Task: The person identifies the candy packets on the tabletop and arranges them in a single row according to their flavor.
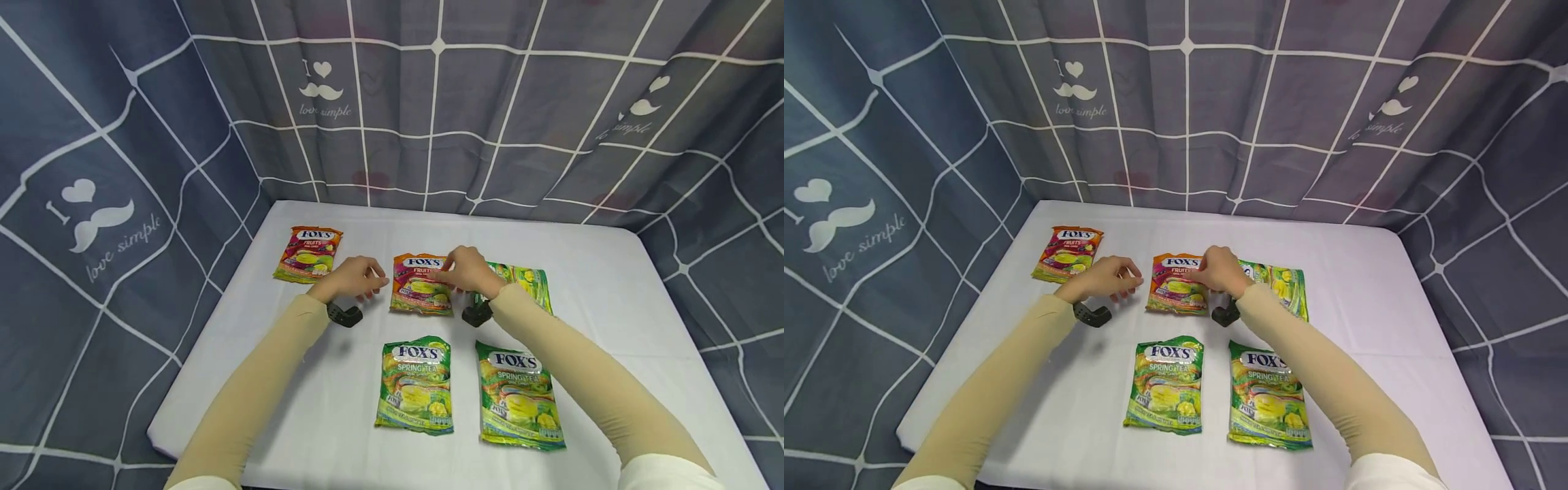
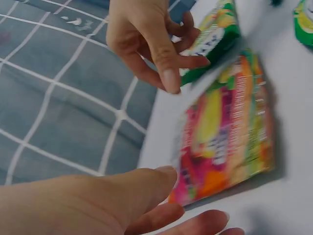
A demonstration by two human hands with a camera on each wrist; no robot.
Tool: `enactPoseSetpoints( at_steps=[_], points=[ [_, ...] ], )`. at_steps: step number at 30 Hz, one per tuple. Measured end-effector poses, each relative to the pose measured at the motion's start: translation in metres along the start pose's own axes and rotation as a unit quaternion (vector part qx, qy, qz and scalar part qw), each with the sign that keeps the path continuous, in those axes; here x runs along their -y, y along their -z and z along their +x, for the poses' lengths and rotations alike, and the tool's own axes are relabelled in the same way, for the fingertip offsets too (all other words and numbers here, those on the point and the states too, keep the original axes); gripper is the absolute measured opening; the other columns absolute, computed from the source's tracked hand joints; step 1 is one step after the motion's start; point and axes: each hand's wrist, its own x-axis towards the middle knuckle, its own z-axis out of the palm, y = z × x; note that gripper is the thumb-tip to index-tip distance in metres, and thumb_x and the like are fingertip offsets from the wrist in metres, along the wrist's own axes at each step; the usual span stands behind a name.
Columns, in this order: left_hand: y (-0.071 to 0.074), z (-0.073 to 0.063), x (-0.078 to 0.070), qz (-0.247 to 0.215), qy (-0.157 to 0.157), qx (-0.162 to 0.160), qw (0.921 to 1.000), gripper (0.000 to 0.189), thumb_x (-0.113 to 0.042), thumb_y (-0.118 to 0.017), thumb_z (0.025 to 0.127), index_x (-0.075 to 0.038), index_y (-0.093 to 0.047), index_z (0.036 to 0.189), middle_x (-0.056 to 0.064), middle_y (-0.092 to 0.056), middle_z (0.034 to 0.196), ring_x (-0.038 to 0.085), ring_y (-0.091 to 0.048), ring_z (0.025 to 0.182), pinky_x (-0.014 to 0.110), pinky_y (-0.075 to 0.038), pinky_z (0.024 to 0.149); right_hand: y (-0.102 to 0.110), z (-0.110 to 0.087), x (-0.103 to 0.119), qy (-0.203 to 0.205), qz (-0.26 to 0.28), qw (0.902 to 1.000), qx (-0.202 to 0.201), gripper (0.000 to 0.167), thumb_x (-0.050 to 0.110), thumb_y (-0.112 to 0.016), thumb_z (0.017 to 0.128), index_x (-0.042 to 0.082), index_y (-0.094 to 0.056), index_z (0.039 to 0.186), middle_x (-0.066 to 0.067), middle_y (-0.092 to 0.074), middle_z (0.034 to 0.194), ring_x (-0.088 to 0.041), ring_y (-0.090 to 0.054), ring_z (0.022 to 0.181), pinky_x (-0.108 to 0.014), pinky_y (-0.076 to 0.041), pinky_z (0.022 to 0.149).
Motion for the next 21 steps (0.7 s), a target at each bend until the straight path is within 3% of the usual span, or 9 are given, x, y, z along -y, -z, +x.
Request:
enactPoseSetpoints(
  at_steps=[4, 9, 13, 21],
  points=[
    [-0.022, 0.014, 0.005, 0.016, 0.009, -0.005, 0.9998, 0.032, -0.026, -0.067, 0.111, 0.004, -0.069, 0.123, 0.015, -0.075, 0.092, 0.024, -0.07, 0.067, 0.034, -0.061, 0.065, -0.007, -0.007, -0.022, -0.049, 0.017, 0.9986, 0.013, 0.04, 0.029, -0.08, 0.104, -0.011, -0.077, 0.102, -0.021, -0.075, 0.076, -0.031, -0.072, 0.058, -0.034, -0.058, 0.052],
    [-0.04, 0.027, 0.007, 0.016, 0.03, -0.02, 0.9992, 0.033, -0.03, -0.066, 0.113, 0.002, -0.071, 0.105, 0.011, -0.074, 0.078, 0.017, -0.066, 0.058, 0.025, -0.053, 0.055, -0.023, -0.001, -0.033, -0.049, 0.032, 0.9979, 0.026, 0.041, 0.029, -0.077, 0.106, -0.007, -0.079, 0.086, -0.017, -0.07, 0.066, -0.019, -0.065, 0.05, -0.032, -0.056, 0.05],
    [-0.046, 0.033, 0.006, 0.006, 0.028, -0.034, 0.999, 0.033, -0.027, -0.067, 0.113, 0.001, -0.071, 0.095, 0.008, -0.072, 0.068, 0.015, -0.065, 0.052, 0.025, -0.053, 0.052, -0.03, 0.003, -0.032, -0.042, 0.019, 0.9989, 0.008, 0.041, 0.027, -0.078, 0.105, -0.003, -0.078, 0.078, -0.013, -0.069, 0.062, -0.015, -0.06, 0.047, -0.029, -0.051, 0.048],
    [-0.05, 0.036, 0.008, -0.011, 0.018, -0.054, 0.9983, 0.025, -0.021, -0.071, 0.11, 0.002, -0.065, 0.101, 0.006, -0.071, 0.065, 0.014, -0.062, 0.049, 0.022, -0.049, 0.05, -0.031, 0.003, -0.028, -0.047, 0.041, 0.998, -0.011, 0.039, 0.022, -0.081, 0.103, 0.001, -0.072, 0.072, -0.007, -0.065, 0.055, -0.016, -0.061, 0.044, -0.027, -0.05, 0.046]
  ],
)
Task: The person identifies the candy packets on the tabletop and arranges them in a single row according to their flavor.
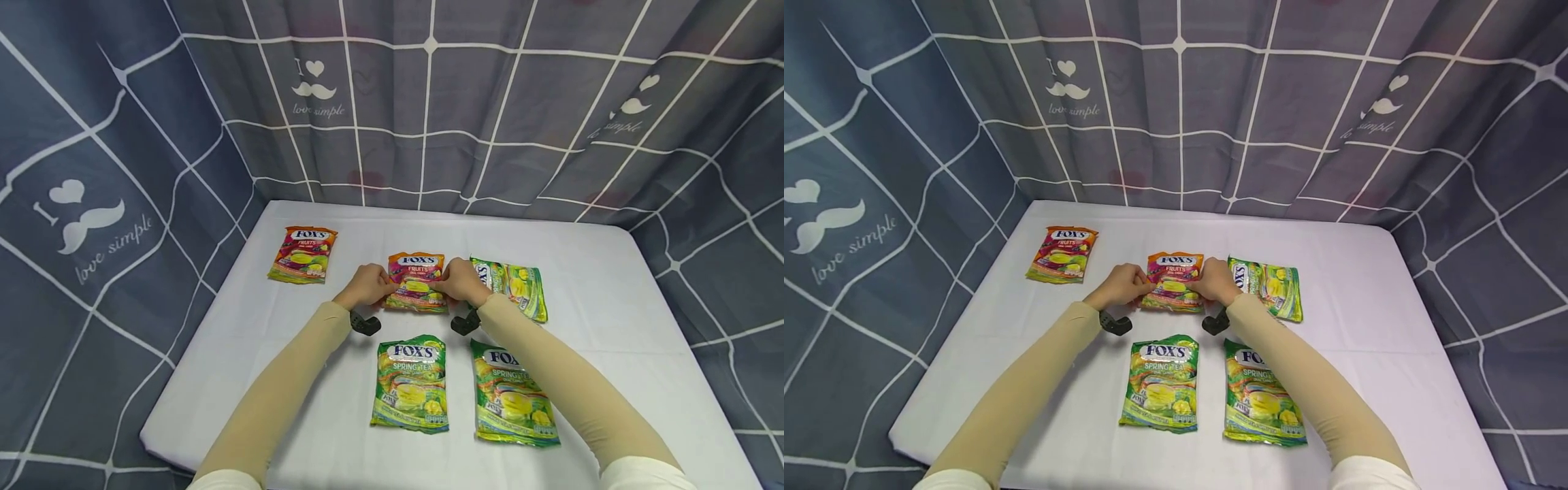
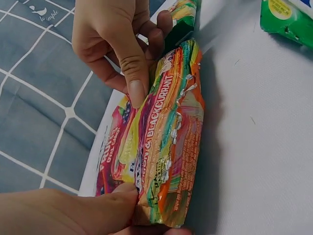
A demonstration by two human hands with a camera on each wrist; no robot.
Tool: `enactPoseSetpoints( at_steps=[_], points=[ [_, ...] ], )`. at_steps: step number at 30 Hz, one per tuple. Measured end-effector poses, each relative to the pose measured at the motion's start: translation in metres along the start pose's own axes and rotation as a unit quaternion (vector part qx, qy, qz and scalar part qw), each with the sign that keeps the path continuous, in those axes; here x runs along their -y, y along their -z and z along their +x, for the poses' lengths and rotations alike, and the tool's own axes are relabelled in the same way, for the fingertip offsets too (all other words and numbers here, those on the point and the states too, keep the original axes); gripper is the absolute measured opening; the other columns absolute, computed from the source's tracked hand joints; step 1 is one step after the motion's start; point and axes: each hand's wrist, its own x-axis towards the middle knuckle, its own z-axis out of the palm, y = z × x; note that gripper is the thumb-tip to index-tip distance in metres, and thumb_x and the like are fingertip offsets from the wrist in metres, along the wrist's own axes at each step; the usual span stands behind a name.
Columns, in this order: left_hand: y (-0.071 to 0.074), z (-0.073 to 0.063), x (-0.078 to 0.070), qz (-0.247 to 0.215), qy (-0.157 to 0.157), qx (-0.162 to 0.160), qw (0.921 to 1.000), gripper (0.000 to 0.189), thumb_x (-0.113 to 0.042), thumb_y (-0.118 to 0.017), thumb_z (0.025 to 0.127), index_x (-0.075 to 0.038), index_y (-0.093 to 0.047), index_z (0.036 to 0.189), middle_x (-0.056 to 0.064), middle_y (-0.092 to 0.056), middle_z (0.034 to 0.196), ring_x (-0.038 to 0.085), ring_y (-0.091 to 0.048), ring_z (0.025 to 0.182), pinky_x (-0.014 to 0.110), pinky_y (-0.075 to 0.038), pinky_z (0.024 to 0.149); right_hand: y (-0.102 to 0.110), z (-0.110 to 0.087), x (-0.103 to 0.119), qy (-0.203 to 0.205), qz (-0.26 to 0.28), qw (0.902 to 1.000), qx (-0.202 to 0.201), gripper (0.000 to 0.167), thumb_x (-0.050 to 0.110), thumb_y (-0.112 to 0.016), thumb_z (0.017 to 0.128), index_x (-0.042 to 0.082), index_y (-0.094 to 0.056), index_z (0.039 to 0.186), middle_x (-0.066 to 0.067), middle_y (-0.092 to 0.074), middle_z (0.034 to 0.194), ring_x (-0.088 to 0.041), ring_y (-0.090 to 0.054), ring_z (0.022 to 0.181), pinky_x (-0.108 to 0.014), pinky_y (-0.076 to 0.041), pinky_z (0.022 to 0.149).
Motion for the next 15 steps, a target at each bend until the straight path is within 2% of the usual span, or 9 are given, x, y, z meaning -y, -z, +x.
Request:
enactPoseSetpoints(
  at_steps=[3, 7, 11, 15],
  points=[
    [0.002, -0.001, 0.001, 0.002, -0.016, -0.005, 0.9999, 0.023, -0.019, -0.071, 0.11, 0.001, -0.065, 0.101, 0.006, -0.071, 0.066, 0.016, -0.064, 0.05, 0.023, -0.048, 0.05, -0.001, -0.001, 0.002, 0.002, 0.002, 1.0, -0.004, 0.041, 0.022, -0.082, 0.103, 0.002, -0.069, 0.069, -0.006, -0.064, 0.053, -0.017, -0.062, 0.044, -0.027, -0.049, 0.047],
    [0.008, -0.002, 0.003, -0.005, -0.028, -0.013, 0.9995, 0.02, -0.016, -0.072, 0.109, 0.001, -0.064, 0.102, 0.007, -0.07, 0.07, 0.022, -0.067, 0.054, 0.024, -0.05, 0.051, -0.001, -0.002, 0.007, 0.007, 0.024, 0.9996, -0.013, 0.036, 0.021, -0.081, 0.103, 0.002, -0.064, 0.078, -0.006, -0.064, 0.054, -0.018, -0.062, 0.045, -0.027, -0.048, 0.047],
    [0.017, -0.004, 0.003, -0.009, -0.031, -0.03, 0.999, 0.019, -0.015, -0.072, 0.109, 0.002, -0.064, 0.106, 0.008, -0.069, 0.075, 0.026, -0.069, 0.057, 0.028, -0.055, 0.053, -0.002, 0.001, 0.015, 0.011, 0.05, 0.9984, -0.026, 0.032, 0.021, -0.081, 0.103, 0.001, -0.061, 0.089, -0.008, -0.065, 0.055, -0.02, -0.063, 0.044, -0.026, -0.046, 0.045],
    [0.031, -0.006, 0.005, 0.009, -0.024, -0.045, 0.9987, 0.019, -0.015, -0.072, 0.109, 0.002, -0.063, 0.109, 0.009, -0.068, 0.075, 0.026, -0.069, 0.058, 0.034, -0.06, 0.057, -0.005, 0.011, 0.028, 0.005, 0.06, 0.9974, -0.04, 0.032, 0.022, -0.082, 0.102, 0.001, -0.062, 0.089, -0.007, -0.066, 0.056, -0.018, -0.062, 0.044, -0.025, -0.045, 0.044]
  ],
)
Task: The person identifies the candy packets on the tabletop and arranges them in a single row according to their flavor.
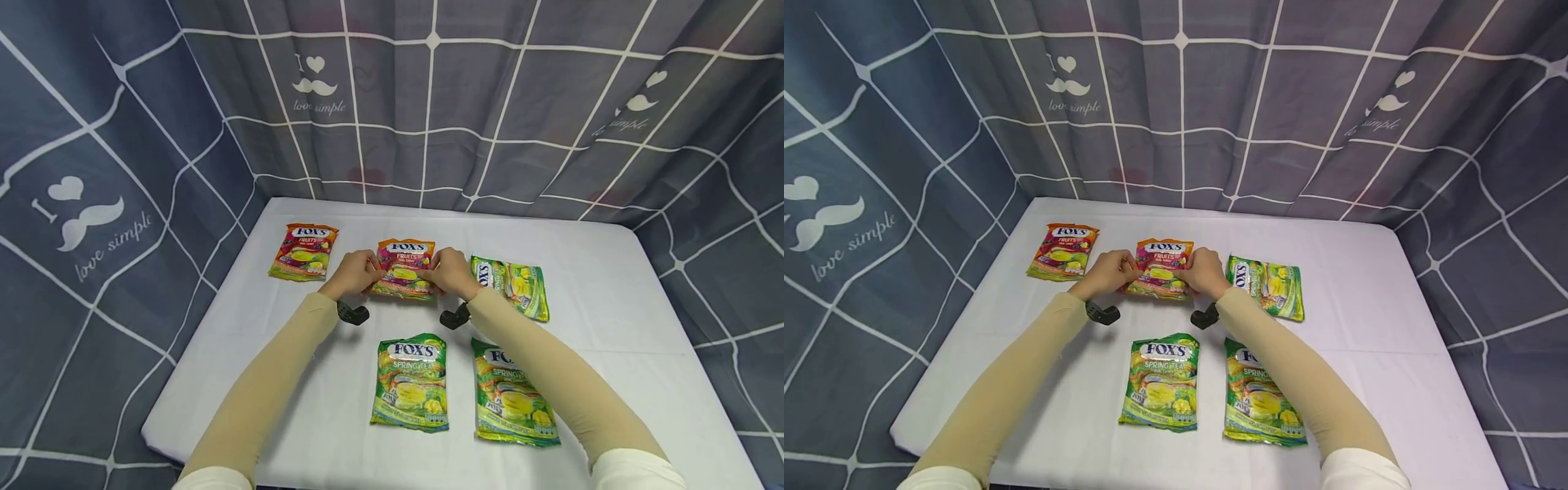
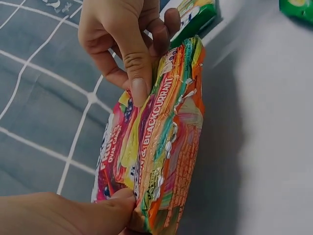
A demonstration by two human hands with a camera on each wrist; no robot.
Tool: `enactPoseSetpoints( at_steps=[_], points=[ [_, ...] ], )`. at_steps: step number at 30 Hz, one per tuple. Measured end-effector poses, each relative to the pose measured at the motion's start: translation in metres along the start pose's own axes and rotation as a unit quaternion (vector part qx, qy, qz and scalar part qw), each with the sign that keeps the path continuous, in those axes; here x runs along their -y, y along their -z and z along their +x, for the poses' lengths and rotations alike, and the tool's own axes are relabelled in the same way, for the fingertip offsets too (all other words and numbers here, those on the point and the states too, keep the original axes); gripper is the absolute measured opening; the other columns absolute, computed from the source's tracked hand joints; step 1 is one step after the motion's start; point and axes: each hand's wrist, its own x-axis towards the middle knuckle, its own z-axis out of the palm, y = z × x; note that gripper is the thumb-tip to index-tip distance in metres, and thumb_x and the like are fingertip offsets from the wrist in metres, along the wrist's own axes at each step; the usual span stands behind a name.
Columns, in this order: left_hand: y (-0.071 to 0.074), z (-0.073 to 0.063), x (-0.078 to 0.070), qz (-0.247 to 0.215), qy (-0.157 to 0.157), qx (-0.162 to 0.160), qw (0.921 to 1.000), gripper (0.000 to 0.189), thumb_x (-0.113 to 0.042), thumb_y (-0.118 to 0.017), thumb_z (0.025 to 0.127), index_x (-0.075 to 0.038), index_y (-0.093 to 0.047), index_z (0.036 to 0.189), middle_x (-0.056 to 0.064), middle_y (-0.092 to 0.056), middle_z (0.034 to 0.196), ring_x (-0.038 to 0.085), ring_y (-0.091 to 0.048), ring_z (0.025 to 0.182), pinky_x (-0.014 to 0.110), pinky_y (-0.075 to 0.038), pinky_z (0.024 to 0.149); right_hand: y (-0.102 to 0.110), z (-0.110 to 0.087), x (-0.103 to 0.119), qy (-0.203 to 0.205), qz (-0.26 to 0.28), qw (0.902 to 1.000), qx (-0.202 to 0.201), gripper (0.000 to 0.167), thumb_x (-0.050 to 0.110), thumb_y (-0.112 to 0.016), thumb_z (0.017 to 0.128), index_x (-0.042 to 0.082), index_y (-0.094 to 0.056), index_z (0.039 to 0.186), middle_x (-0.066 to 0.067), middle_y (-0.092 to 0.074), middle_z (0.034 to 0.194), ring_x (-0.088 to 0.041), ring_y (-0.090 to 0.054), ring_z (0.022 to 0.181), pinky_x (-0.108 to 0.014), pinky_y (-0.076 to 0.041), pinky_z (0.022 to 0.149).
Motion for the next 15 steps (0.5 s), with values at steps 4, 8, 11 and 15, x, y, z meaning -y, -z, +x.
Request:
enactPoseSetpoints(
  at_steps=[4, 8, 11, 15],
  points=[
    [0.016, 0.003, 0.005, 0.023, 0.006, -0.014, 0.9996, 0.019, -0.016, -0.071, 0.109, 0.002, -0.063, 0.109, 0.008, -0.067, 0.071, 0.036, -0.071, 0.062, 0.035, -0.059, 0.058, -0.008, 0.015, 0.013, -0.008, 0.017, 0.9998, -0.012, 0.033, 0.022, -0.084, 0.101, 0.0, -0.063, 0.091, -0.008, -0.068, 0.06, -0.013, -0.059, 0.043, -0.024, -0.046, 0.044],
    [0.034, 0.006, 0.01, 0.035, 0.014, -0.022, 0.9991, 0.019, -0.017, -0.07, 0.11, 0.001, -0.063, 0.109, 0.011, -0.066, 0.069, 0.045, -0.073, 0.069, 0.041, -0.059, 0.063, -0.016, 0.031, 0.025, -0.016, 0.028, 0.9992, -0.022, 0.032, 0.022, -0.084, 0.101, 0.0, -0.063, 0.092, -0.009, -0.07, 0.066, -0.014, -0.06, 0.044, -0.024, -0.046, 0.044],
    [0.044, 0.011, 0.015, 0.042, 0.03, -0.023, 0.9984, 0.02, -0.017, -0.069, 0.111, 0.001, -0.062, 0.111, 0.011, -0.066, 0.069, 0.048, -0.073, 0.073, 0.045, -0.06, 0.066, -0.021, 0.041, 0.033, -0.019, 0.034, 0.9987, -0.031, 0.032, 0.023, -0.085, 0.1, 0.001, -0.063, 0.091, -0.01, -0.071, 0.071, -0.012, -0.059, 0.046, -0.024, -0.047, 0.045],
    [0.051, 0.017, 0.022, 0.051, 0.056, -0.032, 0.9966, 0.019, -0.017, -0.069, 0.111, 0.001, -0.062, 0.112, 0.009, -0.066, 0.07, 0.047, -0.073, 0.074, 0.039, -0.055, 0.057, -0.029, 0.054, 0.039, -0.022, 0.04, 0.9982, -0.039, 0.034, 0.023, -0.086, 0.099, 0.002, -0.063, 0.087, -0.011, -0.071, 0.075, -0.011, -0.057, 0.048, -0.025, -0.047, 0.047]
  ],
)
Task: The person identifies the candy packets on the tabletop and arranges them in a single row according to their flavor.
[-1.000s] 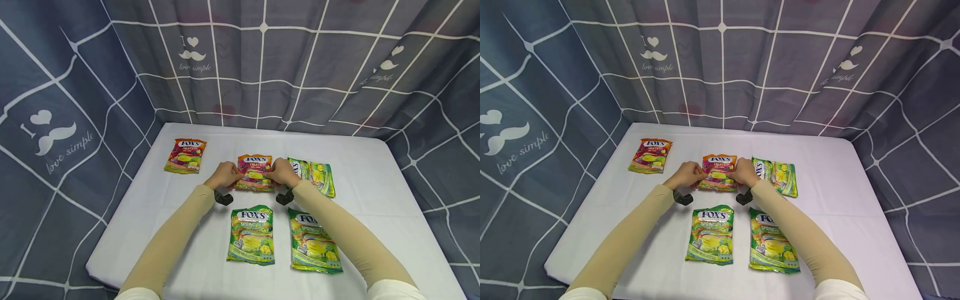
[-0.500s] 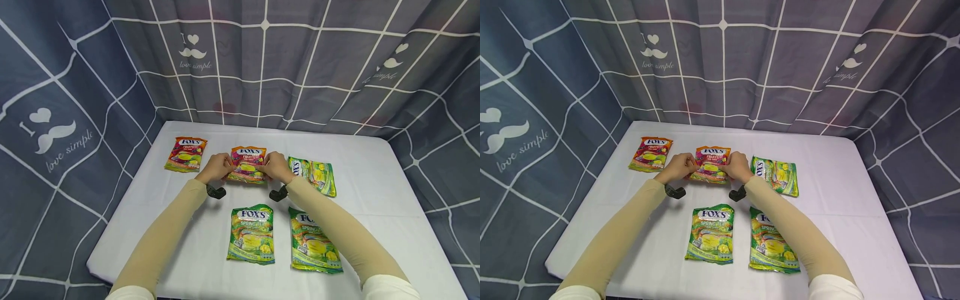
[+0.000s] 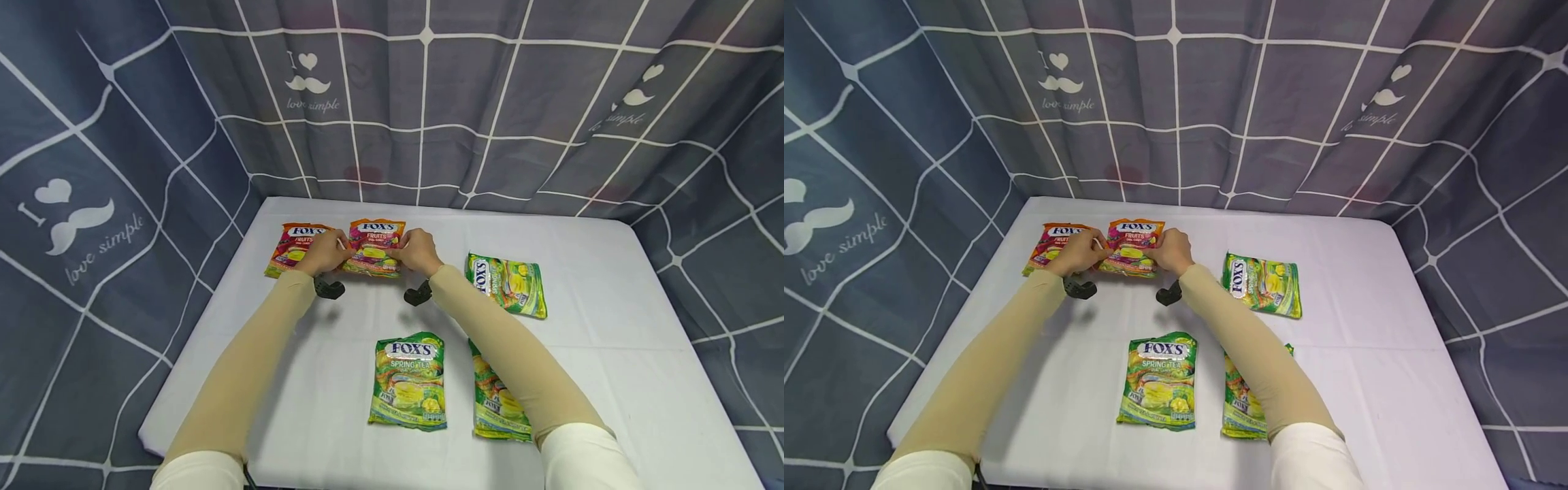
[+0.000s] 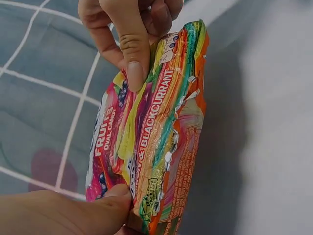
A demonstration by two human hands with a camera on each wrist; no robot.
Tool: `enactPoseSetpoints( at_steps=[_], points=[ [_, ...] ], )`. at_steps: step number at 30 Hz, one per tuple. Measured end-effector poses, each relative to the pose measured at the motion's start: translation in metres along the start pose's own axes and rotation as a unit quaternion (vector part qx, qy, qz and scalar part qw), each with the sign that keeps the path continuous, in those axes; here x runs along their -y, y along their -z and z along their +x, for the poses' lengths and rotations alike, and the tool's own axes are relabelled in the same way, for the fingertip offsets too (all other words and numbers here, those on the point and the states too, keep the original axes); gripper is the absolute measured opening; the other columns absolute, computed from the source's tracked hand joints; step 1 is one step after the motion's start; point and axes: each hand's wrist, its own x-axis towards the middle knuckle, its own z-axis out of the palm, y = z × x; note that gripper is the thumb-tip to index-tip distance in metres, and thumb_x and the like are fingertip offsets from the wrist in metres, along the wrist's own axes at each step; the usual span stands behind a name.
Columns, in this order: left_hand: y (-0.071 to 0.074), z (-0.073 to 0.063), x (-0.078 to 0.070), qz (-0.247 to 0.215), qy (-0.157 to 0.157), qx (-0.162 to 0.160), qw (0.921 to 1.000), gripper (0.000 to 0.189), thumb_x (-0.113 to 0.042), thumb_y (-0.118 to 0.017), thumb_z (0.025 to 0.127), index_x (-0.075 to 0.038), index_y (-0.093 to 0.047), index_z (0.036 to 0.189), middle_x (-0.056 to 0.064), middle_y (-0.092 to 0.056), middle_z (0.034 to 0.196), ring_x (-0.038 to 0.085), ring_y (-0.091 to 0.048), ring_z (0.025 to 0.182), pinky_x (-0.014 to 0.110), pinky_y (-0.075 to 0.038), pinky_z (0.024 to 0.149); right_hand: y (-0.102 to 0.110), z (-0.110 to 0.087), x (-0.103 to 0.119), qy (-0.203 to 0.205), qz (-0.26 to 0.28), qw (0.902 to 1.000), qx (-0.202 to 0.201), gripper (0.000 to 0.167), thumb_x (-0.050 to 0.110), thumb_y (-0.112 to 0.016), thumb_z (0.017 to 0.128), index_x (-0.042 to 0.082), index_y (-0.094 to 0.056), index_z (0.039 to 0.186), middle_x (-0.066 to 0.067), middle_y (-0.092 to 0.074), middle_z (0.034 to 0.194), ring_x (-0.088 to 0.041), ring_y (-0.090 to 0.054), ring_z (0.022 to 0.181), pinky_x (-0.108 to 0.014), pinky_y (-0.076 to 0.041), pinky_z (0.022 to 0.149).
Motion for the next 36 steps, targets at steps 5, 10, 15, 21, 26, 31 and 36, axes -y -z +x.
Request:
enactPoseSetpoints(
  at_steps=[5, 10, 15, 21, 26, 31, 36],
  points=[
    [0.001, 0.003, 0.008, 0.032, 0.029, -0.002, 0.9991, 0.021, -0.019, -0.069, 0.111, 0.001, -0.063, 0.113, 0.008, -0.065, 0.068, 0.031, -0.066, 0.062, 0.032, -0.046, 0.056, -0.013, 0.009, 0.002, -0.011, -0.011, 0.9999, -0.001, 0.035, 0.025, -0.087, 0.098, 0.003, -0.064, 0.083, -0.008, -0.069, 0.075, -0.013, -0.057, 0.053, -0.026, -0.045, 0.05],
    [-0.003, 0.007, 0.015, 0.07, 0.048, -0.002, 0.9964, 0.023, -0.023, -0.07, 0.11, 0.0, -0.064, 0.111, 0.009, -0.066, 0.068, 0.018, -0.058, 0.057, 0.033, -0.046, 0.059, -0.023, 0.012, 0.0, -0.02, -0.035, 0.9992, 0.002, 0.035, 0.028, -0.087, 0.098, 0.004, -0.064, 0.087, -0.005, -0.062, 0.078, -0.014, -0.054, 0.06, -0.026, -0.043, 0.053],
    [-0.006, 0.008, 0.016, 0.093, 0.051, -0.02, 0.9942, 0.025, -0.024, -0.072, 0.109, 0.0, -0.065, 0.11, 0.014, -0.068, 0.085, 0.022, -0.059, 0.067, 0.037, -0.047, 0.064, -0.029, 0.019, -0.009, -0.007, -0.03, 0.9995, -0.005, 0.037, 0.028, -0.087, 0.098, 0.007, -0.062, 0.08, -0.005, -0.064, 0.075, -0.015, -0.057, 0.058, -0.029, -0.045, 0.053],
    [-0.009, 0.007, 0.014, 0.112, 0.06, -0.031, 0.9914, 0.027, -0.026, -0.072, 0.109, -0.001, -0.065, 0.109, 0.017, -0.067, 0.104, 0.026, -0.057, 0.08, 0.038, -0.046, 0.07, -0.026, 0.012, -0.004, -0.009, -0.037, 0.9993, -0.007, 0.037, 0.028, -0.087, 0.099, 0.007, -0.063, 0.078, -0.006, -0.064, 0.078, -0.018, -0.057, 0.065, -0.028, -0.044, 0.057],
    [-0.011, 0.006, 0.015, 0.1, 0.058, -0.033, 0.9927, 0.027, -0.024, -0.073, 0.108, 0.002, -0.067, 0.109, 0.019, -0.068, 0.104, 0.027, -0.059, 0.082, 0.039, -0.049, 0.072, -0.024, 0.011, -0.004, -0.015, -0.044, 0.9989, 0.001, 0.038, 0.029, -0.088, 0.097, 0.005, -0.066, 0.078, -0.007, -0.067, 0.077, -0.018, -0.057, 0.063, -0.028, -0.045, 0.055],
    [-0.013, 0.005, 0.015, 0.104, 0.044, -0.036, 0.993, 0.028, -0.022, -0.074, 0.108, 0.006, -0.07, 0.109, 0.021, -0.071, 0.106, 0.028, -0.063, 0.081, 0.041, -0.055, 0.073, -0.027, 0.021, -0.014, -0.006, -0.048, 0.9988, 0.01, 0.04, 0.034, -0.089, 0.096, 0.003, -0.073, 0.076, -0.008, -0.072, 0.074, -0.017, -0.06, 0.055, -0.03, -0.049, 0.051],
    [-0.012, 0.006, 0.01, 0.107, 0.046, -0.046, 0.9921, 0.028, -0.021, -0.075, 0.106, 0.007, -0.072, 0.109, 0.022, -0.072, 0.105, 0.03, -0.064, 0.082, 0.041, -0.056, 0.071, -0.019, 0.022, -0.011, -0.006, -0.053, 0.9984, 0.017, 0.04, 0.033, -0.088, 0.097, 0.0, -0.077, 0.079, -0.011, -0.074, 0.073, -0.019, -0.065, 0.053, -0.032, -0.054, 0.054]
  ],
)
